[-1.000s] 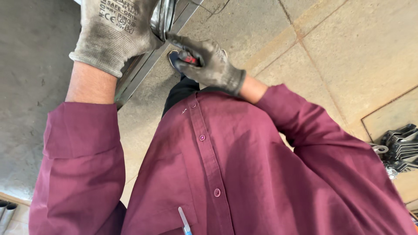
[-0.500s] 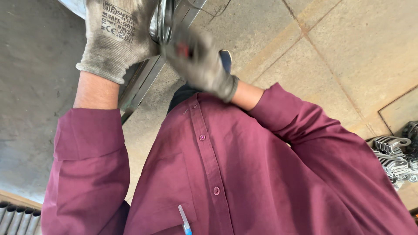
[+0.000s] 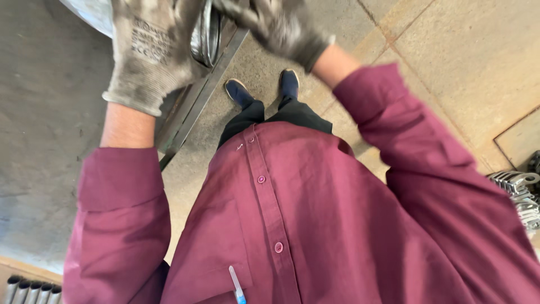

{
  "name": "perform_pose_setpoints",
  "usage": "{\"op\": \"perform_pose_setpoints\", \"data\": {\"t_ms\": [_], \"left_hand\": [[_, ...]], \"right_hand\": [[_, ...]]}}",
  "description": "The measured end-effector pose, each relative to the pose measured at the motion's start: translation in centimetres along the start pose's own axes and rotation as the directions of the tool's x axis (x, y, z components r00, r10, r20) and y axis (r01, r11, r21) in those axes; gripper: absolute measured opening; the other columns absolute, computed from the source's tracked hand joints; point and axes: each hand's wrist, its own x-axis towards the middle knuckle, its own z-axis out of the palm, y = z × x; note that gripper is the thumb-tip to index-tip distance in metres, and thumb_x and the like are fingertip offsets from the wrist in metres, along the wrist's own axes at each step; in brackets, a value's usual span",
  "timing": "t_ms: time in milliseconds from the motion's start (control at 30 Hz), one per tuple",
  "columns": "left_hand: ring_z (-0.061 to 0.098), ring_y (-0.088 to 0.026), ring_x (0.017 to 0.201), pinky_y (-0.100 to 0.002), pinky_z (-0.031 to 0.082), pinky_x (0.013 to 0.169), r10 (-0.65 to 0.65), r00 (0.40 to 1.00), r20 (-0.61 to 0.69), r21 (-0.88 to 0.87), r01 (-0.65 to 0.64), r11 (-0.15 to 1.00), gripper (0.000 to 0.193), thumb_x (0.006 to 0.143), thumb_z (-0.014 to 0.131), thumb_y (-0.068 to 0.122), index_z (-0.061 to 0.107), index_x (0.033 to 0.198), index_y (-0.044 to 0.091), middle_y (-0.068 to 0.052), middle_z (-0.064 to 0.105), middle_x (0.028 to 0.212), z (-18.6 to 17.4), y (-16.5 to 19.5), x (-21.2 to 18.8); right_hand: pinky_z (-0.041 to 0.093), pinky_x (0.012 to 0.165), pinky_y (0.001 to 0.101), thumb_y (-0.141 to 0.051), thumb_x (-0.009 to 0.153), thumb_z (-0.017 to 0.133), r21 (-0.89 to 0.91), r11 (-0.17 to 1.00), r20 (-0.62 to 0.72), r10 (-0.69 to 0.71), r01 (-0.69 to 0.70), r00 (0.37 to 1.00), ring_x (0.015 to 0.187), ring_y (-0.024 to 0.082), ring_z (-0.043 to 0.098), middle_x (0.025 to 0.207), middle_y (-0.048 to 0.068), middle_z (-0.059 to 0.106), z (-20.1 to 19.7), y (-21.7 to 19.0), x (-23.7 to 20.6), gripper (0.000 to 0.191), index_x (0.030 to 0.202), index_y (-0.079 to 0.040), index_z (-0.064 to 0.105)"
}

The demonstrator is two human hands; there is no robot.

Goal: The person handles curved metal pipes on a workbench and uses an angle grinder to grind and polish their surfaces, repositioning and turning the pipes to work different sections, and occasionally uses a file on the pipe ends.

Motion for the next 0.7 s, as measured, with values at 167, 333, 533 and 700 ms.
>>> {"op": "perform_pose_setpoints", "data": {"t_ms": [167,333,533,700], "left_hand": [[0.038,-0.041,0.144,-0.069,0.02,0.123,0.008,0.99,-0.141,-0.176,-0.033,0.984,0.097,0.072,0.083,0.033,0.043,0.157,0.011,-0.018,0.043,0.154,-1.3,0.0,0.1],[0.029,-0.041,0.153,-0.075,0.009,0.122,-0.091,0.965,-0.247,-0.374,-0.008,0.927,0.092,0.077,0.083,0.038,0.048,0.156,0.007,-0.017,0.037,0.16,-2.7,2.6,1.1],[0.041,-0.037,0.147,-0.07,0.009,0.126,-0.298,0.88,-0.371,-0.467,0.1,0.878,0.057,0.09,0.064,0.014,0.059,0.147,0.006,-0.016,0.055,0.152,-5.3,3.4,0.1],[0.072,-0.02,0.122,-0.038,0.056,0.118,-0.78,0.578,-0.238,-0.925,0.11,0.364,0.037,0.102,0.051,0.013,0.064,0.136,0.005,-0.006,0.07,0.131,-10.5,-4.2,-10.2]], "right_hand": [[0.055,0.079,0.0372,-0.026,0.103,0.07,0.593,0.779,0.29,0.026,-0.201,0.957,0.089,0.023,0.07,0.13,0.009,0.07,-2.8,-6.7,-2.7,0.046,0.144,-0.013,0.056],[0.056,0.075,0.0419,-0.029,0.08,0.076,0.431,0.738,0.625,0.172,-0.52,0.761,0.079,0.031,0.072,0.092,0.013,0.075,-5.1,-7.5,-3.7,0.048,0.126,-0.017,0.068],[0.058,0.067,0.042,-0.028,0.092,0.07,0.317,0.648,0.355,0.596,-0.693,0.72,0.076,0.03,0.073,0.087,0.012,0.075,-9.4,-2.4,-5.3,0.032,0.121,-0.013,0.07],[0.055,0.061,0.0375,-0.037,0.099,0.069,0.305,0.381,0.408,0.776,-0.873,0.481,0.062,0.024,0.069,0.075,0.013,0.071,-13.4,-2.1,-5.2,0.034,0.124,-0.014,0.07]]}}
